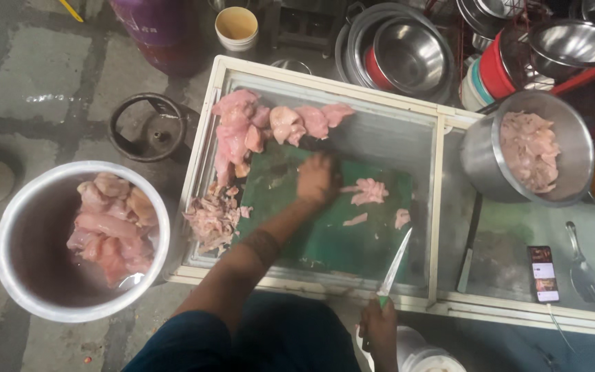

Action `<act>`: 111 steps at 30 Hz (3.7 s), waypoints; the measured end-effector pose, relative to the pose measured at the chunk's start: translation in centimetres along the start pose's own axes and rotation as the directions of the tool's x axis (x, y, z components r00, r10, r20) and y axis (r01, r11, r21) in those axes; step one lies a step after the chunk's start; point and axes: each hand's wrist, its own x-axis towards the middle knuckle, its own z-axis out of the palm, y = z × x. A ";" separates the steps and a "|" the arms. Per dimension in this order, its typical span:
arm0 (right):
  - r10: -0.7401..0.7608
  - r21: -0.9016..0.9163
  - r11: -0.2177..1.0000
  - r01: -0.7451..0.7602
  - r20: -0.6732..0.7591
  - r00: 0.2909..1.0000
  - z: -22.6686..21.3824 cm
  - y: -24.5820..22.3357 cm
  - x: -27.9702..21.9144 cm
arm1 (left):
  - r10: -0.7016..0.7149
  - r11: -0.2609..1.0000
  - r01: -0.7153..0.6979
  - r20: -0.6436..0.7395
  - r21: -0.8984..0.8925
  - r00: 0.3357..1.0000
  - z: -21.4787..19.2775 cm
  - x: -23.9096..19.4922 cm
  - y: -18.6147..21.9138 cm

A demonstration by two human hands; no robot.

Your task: The person washes raw chicken pieces in a white bucket, then places them on a green cutting board. Using a knife, the person slices the chicken into smaller strips and transfers the cut pieces into a metal bowl.

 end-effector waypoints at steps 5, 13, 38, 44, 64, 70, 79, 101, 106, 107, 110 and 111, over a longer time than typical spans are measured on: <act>-0.033 0.013 0.999 0.033 0.016 0.999 0.2 -0.8 0.3 | 0.170 0.983 -0.158 -0.148 0.089 0.974 -2.6 3.8 -4.6; 0.045 -0.036 0.998 -0.044 0.014 0.999 0.7 -1.9 2.3 | 0.195 0.800 -0.211 0.090 0.562 0.977 -0.4 11.8 -11.6; 0.082 -0.263 0.964 -0.042 0.145 0.986 0.6 -0.2 4.6 | 0.066 0.923 -0.124 -0.168 -0.364 0.984 -5.1 -13.3 -5.3; -0.039 -0.376 0.920 0.106 0.183 0.982 2.8 0.1 3.6 | 0.205 0.958 -0.121 0.324 -0.261 0.924 -4.5 -9.9 -3.7; 0.128 -0.263 0.965 0.004 0.486 0.865 9.1 -1.1 1.3 | 0.115 0.917 -0.046 0.153 -0.397 0.981 -8.7 -16.5 -5.8; 0.216 -0.230 0.967 -0.112 0.498 0.840 12.3 -3.2 2.9 | 0.236 0.880 -0.153 0.134 -0.449 0.962 -7.9 -16.6 -7.2; 0.121 -0.325 0.944 0.053 0.494 0.861 12.2 -0.9 2.9 | 0.235 0.893 -0.122 0.216 -0.434 0.948 -7.2 -16.1 -8.1; -0.309 -0.674 0.469 0.570 0.480 0.821 10.1 6.2 2.0 | 0.245 0.891 -0.133 0.214 -0.434 0.946 -6.9 -16.1 -9.0; -0.489 -0.580 0.431 0.691 0.494 0.719 11.1 7.5 2.4 | 0.274 0.884 -0.175 0.178 -0.432 0.945 -6.5 -16.2 -9.2; -0.356 -0.607 0.547 0.577 0.455 0.816 12.3 7.1 3.1 | 0.280 0.884 -0.180 0.180 -0.430 0.943 -6.5 -16.1 -9.1; -0.037 -0.629 0.718 0.297 0.392 0.919 14.2 6.3 3.9 | 0.219 0.911 -0.112 0.236 -0.397 0.947 -6.8 -16.8 -8.5; -0.033 -0.619 0.723 0.307 0.413 0.910 14.0 6.1 3.9 | 0.239 0.911 -0.155 0.182 -0.382 0.954 -6.9 -17.2 -8.1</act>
